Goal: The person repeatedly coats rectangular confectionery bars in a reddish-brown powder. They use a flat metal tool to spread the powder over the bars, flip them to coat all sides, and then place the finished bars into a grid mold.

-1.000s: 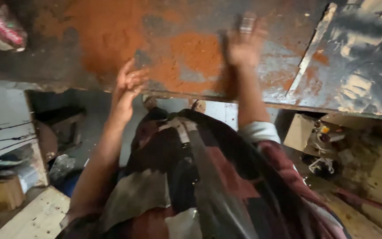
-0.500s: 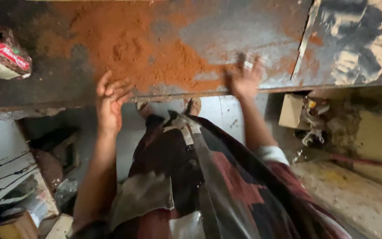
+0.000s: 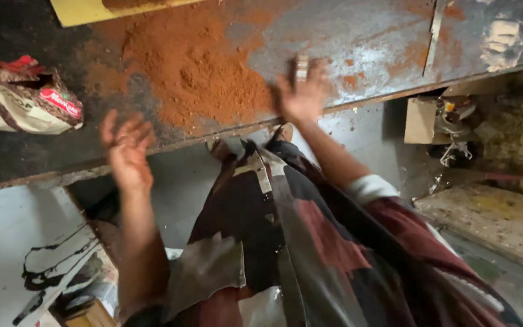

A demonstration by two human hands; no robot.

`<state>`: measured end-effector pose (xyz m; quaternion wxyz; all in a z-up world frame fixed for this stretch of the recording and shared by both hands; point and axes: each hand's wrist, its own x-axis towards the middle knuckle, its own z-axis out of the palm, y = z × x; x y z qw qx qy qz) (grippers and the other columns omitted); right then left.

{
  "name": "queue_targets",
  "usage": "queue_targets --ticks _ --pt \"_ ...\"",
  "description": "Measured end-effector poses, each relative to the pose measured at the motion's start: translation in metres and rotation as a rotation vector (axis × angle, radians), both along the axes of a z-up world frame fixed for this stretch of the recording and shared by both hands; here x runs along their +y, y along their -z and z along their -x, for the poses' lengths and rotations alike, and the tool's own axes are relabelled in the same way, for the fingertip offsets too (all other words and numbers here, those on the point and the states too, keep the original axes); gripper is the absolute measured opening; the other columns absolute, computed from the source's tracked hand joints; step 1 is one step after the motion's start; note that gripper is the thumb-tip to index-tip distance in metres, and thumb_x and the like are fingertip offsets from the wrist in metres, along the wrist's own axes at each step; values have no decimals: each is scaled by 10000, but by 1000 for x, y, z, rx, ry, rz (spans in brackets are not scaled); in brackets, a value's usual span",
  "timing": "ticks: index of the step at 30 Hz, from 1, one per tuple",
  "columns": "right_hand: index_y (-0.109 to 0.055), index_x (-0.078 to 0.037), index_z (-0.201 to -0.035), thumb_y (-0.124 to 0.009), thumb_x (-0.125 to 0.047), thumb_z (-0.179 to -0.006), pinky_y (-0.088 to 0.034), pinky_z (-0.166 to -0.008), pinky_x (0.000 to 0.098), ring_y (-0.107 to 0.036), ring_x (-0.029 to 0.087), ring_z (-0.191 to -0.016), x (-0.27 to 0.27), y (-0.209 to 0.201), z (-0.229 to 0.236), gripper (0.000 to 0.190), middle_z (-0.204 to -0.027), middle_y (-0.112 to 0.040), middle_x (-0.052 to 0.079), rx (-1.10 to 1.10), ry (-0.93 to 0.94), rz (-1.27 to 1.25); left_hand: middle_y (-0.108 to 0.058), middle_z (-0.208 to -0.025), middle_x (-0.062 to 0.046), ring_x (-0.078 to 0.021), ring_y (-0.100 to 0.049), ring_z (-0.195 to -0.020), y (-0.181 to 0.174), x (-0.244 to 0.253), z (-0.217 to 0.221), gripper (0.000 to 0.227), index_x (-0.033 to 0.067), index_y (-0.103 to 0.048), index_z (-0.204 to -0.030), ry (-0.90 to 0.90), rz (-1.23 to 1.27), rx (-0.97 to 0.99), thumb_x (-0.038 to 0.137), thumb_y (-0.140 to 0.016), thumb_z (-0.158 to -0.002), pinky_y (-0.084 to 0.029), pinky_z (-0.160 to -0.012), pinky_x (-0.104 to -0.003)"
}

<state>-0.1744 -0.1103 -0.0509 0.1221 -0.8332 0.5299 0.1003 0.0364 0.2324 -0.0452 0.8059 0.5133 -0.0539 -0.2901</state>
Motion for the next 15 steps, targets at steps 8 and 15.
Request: queue_targets --ticks 8,15 --pt "-61 -59 -1696 -475 -404 -1124 -62 -1365 469 -55 398 -1672 56 -5 -132 786 -1780 -94 219 -975 -536 -264 -395 -1666 -116 -249 -398 -1523 -10 -172 55 712 73 -374 -1606 -9 204 247 523 -465 -1062 -276 -1282 -438" --pt "-18 -121 -1653 -564 -510 -1034 -186 -1303 449 -190 349 -1596 -36 -12 -32 913 -1732 -135 177 -862 -730 -691 -328 -1654 -218 -377 -305 -1516 -33 -261 13 853 71 -332 -1603 -16 225 392 670 -330 -996 -175 -1229 -542"
